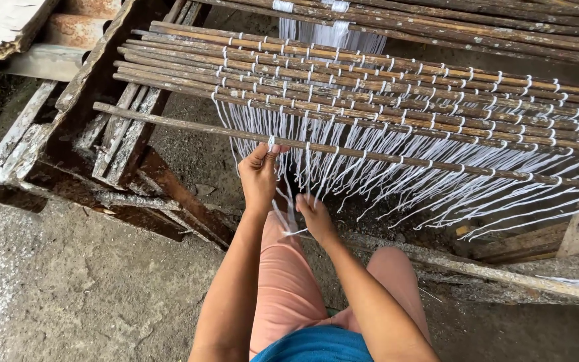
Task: Tying white threads onto wooden rods of a loom structure
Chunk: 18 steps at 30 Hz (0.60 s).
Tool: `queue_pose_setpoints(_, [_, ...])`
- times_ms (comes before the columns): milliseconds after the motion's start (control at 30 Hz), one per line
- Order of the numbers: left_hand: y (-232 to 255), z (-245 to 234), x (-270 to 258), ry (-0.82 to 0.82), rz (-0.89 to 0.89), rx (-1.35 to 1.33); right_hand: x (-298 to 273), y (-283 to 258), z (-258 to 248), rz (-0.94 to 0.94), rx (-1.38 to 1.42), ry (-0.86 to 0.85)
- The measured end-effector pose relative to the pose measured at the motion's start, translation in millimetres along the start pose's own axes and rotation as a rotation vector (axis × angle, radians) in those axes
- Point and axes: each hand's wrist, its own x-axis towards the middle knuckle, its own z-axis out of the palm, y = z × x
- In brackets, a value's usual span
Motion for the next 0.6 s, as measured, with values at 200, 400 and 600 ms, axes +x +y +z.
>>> queue_pose_setpoints(200, [-3.6,2.5,2.8,-0.044,-0.068,-0.136,-47.3,134.9,-13.3,0.242,-0.220,-0.041])
queue_pose_setpoints(400, [-36.2,-3.6,-2.3,-0.100,-0.063,-0.351,-61.4,188.2,-53.0,0.545,-0.484,-0.210])
queue_pose_setpoints(600, [-43.3,0.5,-2.5,-0.021,-0.077,-0.462,-42.6,177.6,-15.8,0.584,-0.752,-0.821])
